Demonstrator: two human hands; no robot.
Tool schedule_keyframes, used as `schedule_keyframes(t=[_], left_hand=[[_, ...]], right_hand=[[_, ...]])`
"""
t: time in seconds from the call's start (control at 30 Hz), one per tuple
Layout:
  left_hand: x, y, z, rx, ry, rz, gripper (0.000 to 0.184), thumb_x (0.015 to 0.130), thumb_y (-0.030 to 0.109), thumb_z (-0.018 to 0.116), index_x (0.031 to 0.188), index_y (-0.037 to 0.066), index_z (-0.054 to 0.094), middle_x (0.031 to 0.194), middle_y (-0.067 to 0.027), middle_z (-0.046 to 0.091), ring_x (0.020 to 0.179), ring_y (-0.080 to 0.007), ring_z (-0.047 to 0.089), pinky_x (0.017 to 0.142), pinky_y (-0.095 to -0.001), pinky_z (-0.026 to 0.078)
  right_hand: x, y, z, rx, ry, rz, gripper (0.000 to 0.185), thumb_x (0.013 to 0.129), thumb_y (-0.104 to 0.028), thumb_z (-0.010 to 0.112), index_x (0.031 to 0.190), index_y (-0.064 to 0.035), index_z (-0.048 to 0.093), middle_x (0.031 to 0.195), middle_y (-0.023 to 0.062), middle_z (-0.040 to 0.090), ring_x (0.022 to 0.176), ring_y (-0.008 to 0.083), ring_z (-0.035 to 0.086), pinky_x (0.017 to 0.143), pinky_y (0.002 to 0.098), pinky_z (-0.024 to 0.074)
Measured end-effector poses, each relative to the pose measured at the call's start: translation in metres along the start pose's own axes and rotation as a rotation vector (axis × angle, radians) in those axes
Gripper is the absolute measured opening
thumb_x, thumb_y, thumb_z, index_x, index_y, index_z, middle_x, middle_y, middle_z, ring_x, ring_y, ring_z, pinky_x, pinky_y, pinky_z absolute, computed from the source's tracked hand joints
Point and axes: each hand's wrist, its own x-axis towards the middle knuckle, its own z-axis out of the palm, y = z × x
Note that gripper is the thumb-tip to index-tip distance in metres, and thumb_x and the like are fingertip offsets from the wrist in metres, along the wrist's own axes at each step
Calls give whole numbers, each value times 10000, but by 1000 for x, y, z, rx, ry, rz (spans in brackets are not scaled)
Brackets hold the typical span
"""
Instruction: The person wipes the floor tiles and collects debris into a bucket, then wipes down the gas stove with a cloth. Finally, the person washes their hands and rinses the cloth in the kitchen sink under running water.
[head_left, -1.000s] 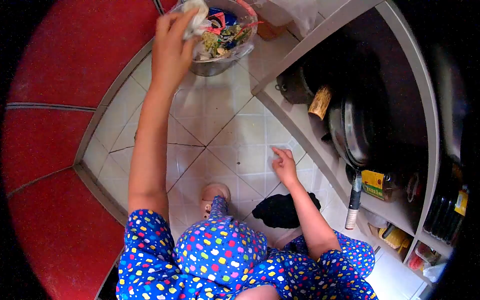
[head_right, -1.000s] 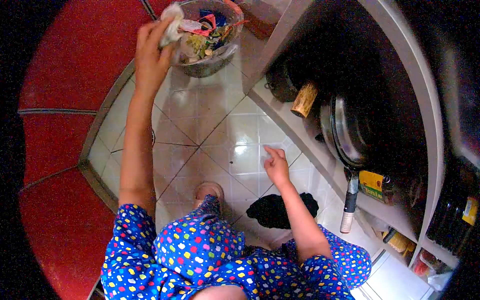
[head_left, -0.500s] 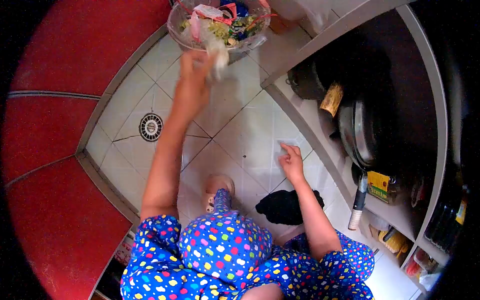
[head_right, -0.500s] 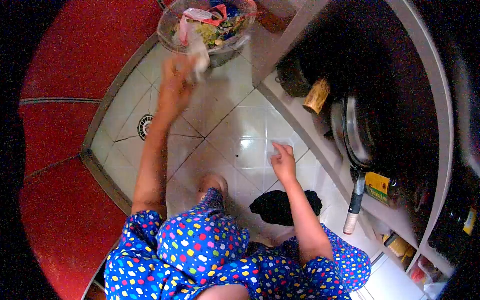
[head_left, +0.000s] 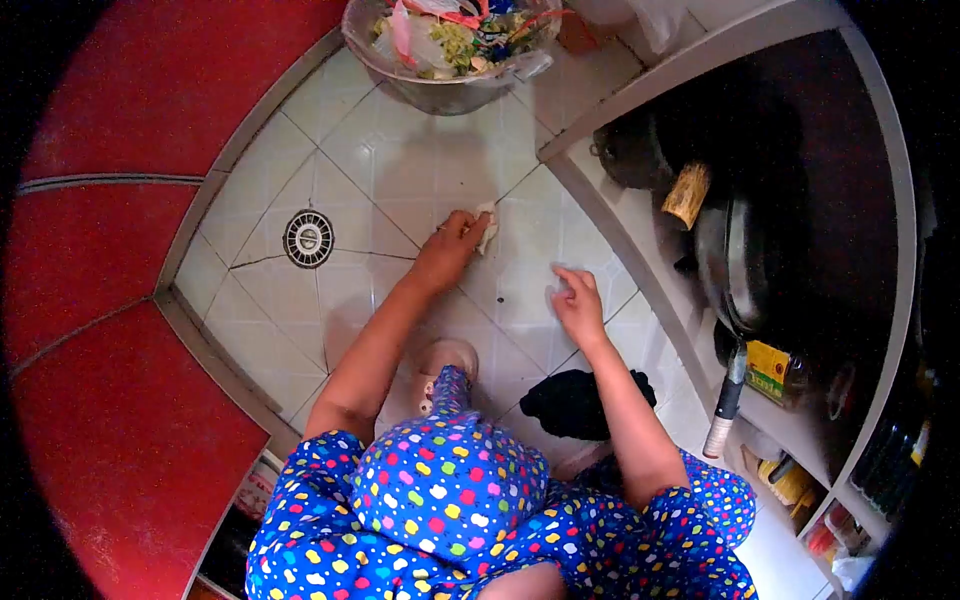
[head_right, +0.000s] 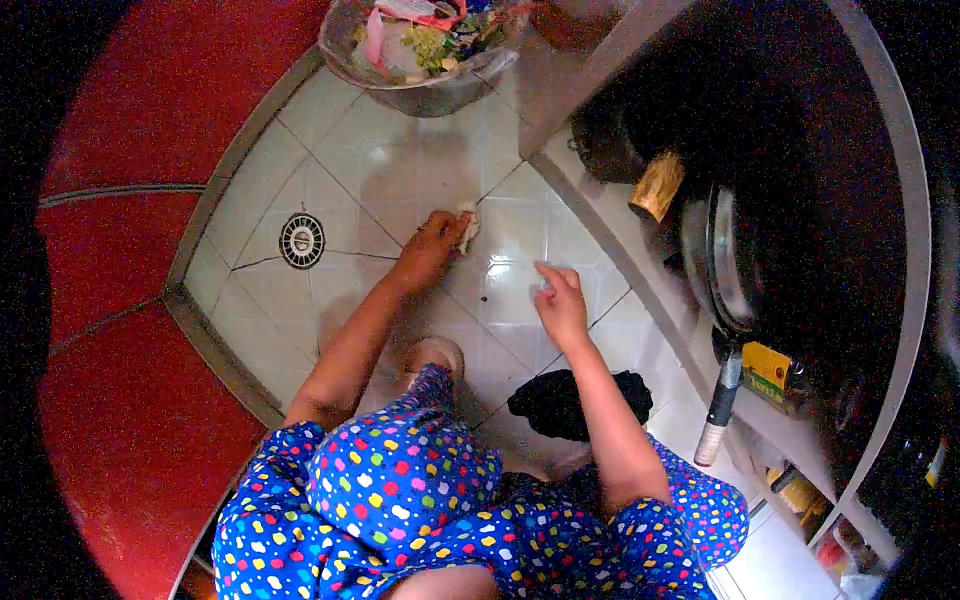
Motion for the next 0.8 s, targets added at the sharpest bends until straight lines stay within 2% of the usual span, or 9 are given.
schedule_keyframes(t=[0.07, 0.2, 0.27, 0.37, 0.5, 0.63, 0.67, 0.73, 0.8], left_hand=[[-3, 8, -3, -18, 8, 73, 426, 942, 426, 442, 1125, 60, 559, 1086, -121, 558, 992, -286, 550, 870, -349, 420], [-2, 16, 0, -41, -72, 14, 368, 912, 372, 482, 1095, 68, 583, 1076, -113, 565, 969, -318, 558, 858, -377, 438], [3, 4, -1, 327, -108, 460, 270, 864, 264, 508, 1046, 83, 593, 1055, -114, 565, 970, -341, 553, 832, -417, 455], [15, 5, -1, 450, -251, 424, 208, 833, 185, 502, 995, 92, 594, 1030, -113, 564, 971, -350, 552, 806, -444, 464], [28, -7, 2, 477, -225, 416, 165, 844, 161, 481, 953, 97, 586, 1013, -116, 564, 974, -355, 551, 787, -446, 459], [34, 49, -88, 127, 228, 16, 182, 822, 122, 481, 980, 110, 569, 985, -131, 554, 915, -349, 566, 786, -437, 453], [42, 51, -112, 432, 383, 240, 261, 789, 50, 512, 1033, 123, 566, 998, -125, 556, 929, -347, 566, 754, -414, 468], [56, 83, -164, 484, 734, 582, 344, 739, -20, 551, 1043, 140, 585, 995, -107, 557, 918, -326, 574, 714, -404, 483], [73, 118, -202, 492, 885, 717, 391, 708, -38, 590, 1047, 155, 610, 996, -91, 558, 914, -306, 575, 714, -398, 491]], right_hand=[[0, 1, 3, 10, 17, -43, 461, 749, 18, 618, 1192, -105, 581, 1093, 110, 485, 756, 166, 577, 706, 264, 496], [-1, 9, 14, 45, 0, -9, 458, 747, 21, 625, 1184, -108, 584, 1095, 113, 487, 750, 171, 579, 694, 262, 499], [-4, 7, 12, 53, -7, 25, 457, 747, 20, 628, 1183, -108, 584, 1095, 115, 487, 749, 172, 579, 693, 260, 499], [-4, 2, 7, 50, -2, 17, 452, 747, 10, 635, 1181, -108, 585, 1102, 120, 485, 746, 175, 581, 694, 264, 501], [-7, 2, -4, 23, 33, 6, 433, 750, 0, 631, 1170, -96, 587, 1087, 120, 509, 757, 190, 595, 698, 271, 502], [-10, 10, -11, -83, 62, 36, 425, 748, -1, 623, 1162, -90, 589, 1071, 119, 527, 773, 206, 606, 705, 275, 503], [-16, 14, -10, -84, 58, 42, 425, 748, -1, 623, 1162, -90, 589, 1071, 119, 527, 773, 206, 606, 705, 275, 503], [-21, 20, -7, -51, 66, 32, 429, 743, 5, 615, 1162, -89, 591, 1065, 121, 529, 759, 215, 602, 699, 275, 502], [-24, 18, -6, -21, 49, 53, 428, 744, 9, 607, 1161, -88, 592, 1061, 123, 531, 756, 217, 601, 698, 275, 501]])
